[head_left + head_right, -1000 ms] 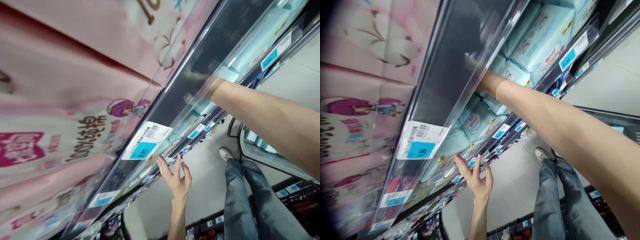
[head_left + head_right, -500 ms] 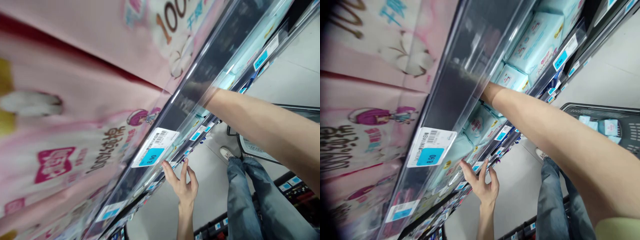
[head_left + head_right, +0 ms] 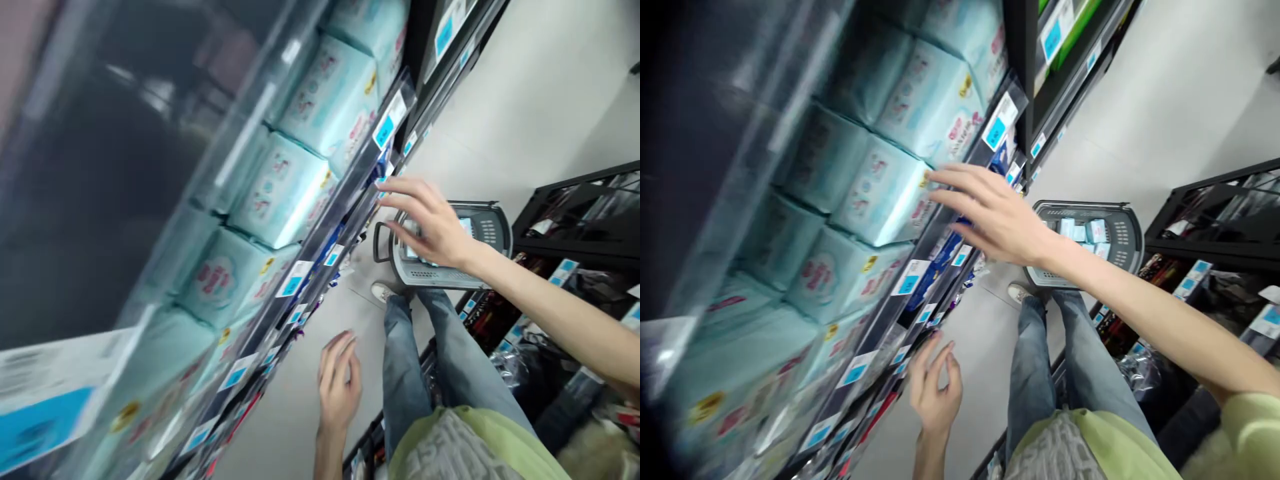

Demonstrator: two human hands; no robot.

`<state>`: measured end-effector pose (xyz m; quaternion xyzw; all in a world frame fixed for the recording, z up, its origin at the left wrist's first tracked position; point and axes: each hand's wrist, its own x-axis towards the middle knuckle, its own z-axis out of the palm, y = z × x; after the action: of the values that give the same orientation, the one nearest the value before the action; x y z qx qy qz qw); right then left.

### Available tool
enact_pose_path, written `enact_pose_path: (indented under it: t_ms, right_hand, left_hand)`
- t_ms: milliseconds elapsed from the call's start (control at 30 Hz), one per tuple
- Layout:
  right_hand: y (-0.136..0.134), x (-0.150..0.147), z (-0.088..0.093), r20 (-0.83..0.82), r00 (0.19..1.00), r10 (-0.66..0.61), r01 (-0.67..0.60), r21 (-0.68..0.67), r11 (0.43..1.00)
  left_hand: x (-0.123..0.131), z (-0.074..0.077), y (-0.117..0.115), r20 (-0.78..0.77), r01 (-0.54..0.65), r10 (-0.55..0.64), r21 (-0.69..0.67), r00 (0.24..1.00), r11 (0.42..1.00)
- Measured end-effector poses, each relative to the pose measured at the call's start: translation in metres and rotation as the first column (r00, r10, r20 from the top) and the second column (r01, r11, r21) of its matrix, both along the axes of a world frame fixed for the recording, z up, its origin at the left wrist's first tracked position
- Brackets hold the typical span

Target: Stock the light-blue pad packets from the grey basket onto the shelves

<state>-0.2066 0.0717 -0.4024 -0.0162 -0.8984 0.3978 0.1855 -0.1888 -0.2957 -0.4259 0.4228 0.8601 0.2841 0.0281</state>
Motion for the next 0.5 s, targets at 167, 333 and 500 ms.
enact_pose_path:
  t_ms: [167,333,500]
  right_hand:
    - [0.07,0.201,-0.128,0.35,0.799,-0.488,0.52,0.003,0.854]
    - [0.072,0.317,-0.226,0.879,0.316,-0.358,0.84,-0.085,0.535]
    - [0.025,0.331,-0.294,0.976,0.087,-0.197,0.929,-0.008,0.37]
  left_hand:
    - [0.071,-0.036,0.034,0.617,0.537,-0.153,-0.503,0.772,0.677]
    - [0.127,-0.05,0.096,0.736,0.657,-0.052,-0.568,0.675,0.495]
    - [0.162,-0.07,0.163,0.743,0.574,-0.078,-0.441,0.664,0.69]
